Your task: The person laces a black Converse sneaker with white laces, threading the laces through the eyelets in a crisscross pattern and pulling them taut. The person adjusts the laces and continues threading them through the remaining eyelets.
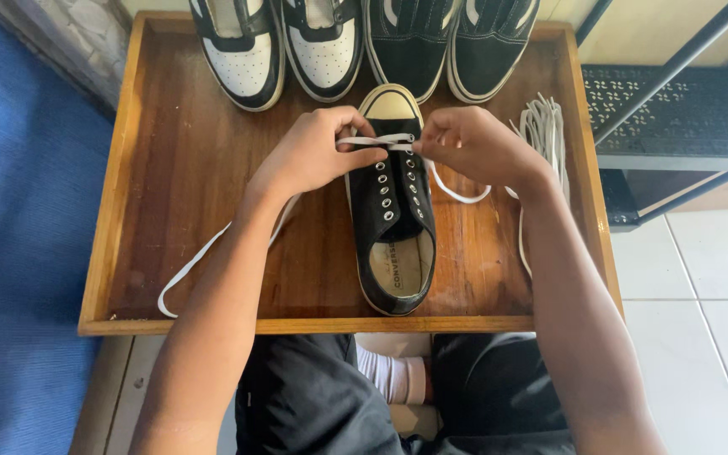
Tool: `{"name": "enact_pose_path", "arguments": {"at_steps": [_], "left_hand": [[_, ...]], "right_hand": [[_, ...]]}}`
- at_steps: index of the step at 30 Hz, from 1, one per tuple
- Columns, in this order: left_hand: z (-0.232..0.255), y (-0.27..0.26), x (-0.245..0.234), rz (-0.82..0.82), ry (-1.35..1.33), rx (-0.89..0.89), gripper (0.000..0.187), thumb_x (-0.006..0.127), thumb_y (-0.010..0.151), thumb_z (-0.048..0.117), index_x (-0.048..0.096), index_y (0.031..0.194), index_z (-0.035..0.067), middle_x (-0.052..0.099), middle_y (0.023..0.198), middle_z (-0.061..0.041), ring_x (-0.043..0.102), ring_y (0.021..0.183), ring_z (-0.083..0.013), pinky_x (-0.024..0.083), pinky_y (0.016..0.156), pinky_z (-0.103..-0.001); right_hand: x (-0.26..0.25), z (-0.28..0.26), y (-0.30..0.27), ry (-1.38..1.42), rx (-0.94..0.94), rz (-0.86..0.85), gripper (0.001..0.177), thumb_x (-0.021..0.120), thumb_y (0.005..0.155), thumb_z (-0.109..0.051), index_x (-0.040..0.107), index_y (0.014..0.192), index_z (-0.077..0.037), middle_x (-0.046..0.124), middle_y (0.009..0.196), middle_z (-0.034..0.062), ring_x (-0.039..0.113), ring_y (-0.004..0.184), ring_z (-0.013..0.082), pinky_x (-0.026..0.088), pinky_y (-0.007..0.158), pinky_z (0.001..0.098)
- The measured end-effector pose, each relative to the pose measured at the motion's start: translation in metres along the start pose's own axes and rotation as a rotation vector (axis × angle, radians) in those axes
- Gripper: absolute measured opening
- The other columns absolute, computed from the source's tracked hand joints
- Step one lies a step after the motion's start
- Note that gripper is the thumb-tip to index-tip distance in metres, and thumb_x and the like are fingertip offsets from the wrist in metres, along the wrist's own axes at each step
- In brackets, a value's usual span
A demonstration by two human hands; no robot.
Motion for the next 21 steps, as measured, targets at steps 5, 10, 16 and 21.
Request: {"name": "enact_pose_path", "arguments": {"at_steps": [5,10,16,21], "left_hand": [[0.003,-0.002,-0.002,0.068,0.004,-0.03,0.036,0.075,0.096,0.039,0.075,0.089,0.003,0.063,0.063,-0.006,0.055,0.058,-0.0115,0.045,0.058,-0.03],[0.004,0.0,-0.005,0.094,-0.171,0.163,0.029,0.073,0.096,0.032,0.075,0.097,0.003,0.068,0.073,0.001,0.056,0.066,-0.005,0.046,0.061,-0.026],[0.002,-0.001,-0.005,0.053,-0.276,0.08,0.035,0.07,0.098,0.038,0.074,0.1,0.004,0.067,0.07,0.005,0.052,0.062,-0.0021,0.04,0.058,-0.022],[-0.001,-0.001,-0.002,-0.043,-0.219,-0.17,0.048,0.058,0.104,0.051,0.081,0.093,0.01,0.059,0.059,-0.001,0.052,0.054,-0.0062,0.038,0.056,-0.024]], "right_hand": [[0.001,-0.006,-0.007,0.55,-0.09,-0.062,0.019,0.067,0.101,-0.015,0.06,0.112,-0.001,0.072,0.092,0.0009,0.068,0.088,0.0061,0.055,0.079,0.0224],[-0.002,-0.019,-0.016,0.396,-0.037,-0.129,0.027,0.071,0.097,-0.013,0.062,0.12,-0.003,0.061,0.075,0.0009,0.052,0.07,0.007,0.043,0.063,0.0233],[-0.004,-0.02,-0.018,0.435,-0.074,-0.164,0.032,0.069,0.095,-0.014,0.06,0.125,-0.004,0.065,0.079,-0.0029,0.057,0.071,0.0045,0.045,0.063,0.0216],[-0.005,-0.008,-0.015,0.225,0.021,-0.082,0.029,0.069,0.095,-0.019,0.065,0.121,-0.005,0.065,0.075,-0.0024,0.058,0.07,0.0058,0.045,0.061,0.0228]]}}
Point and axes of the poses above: each hand's wrist, its own y-axis towards the middle knuckle, its own x-axis out of the palm, z = x × y, the point moved 3 cm from there along y, towards the middle knuckle
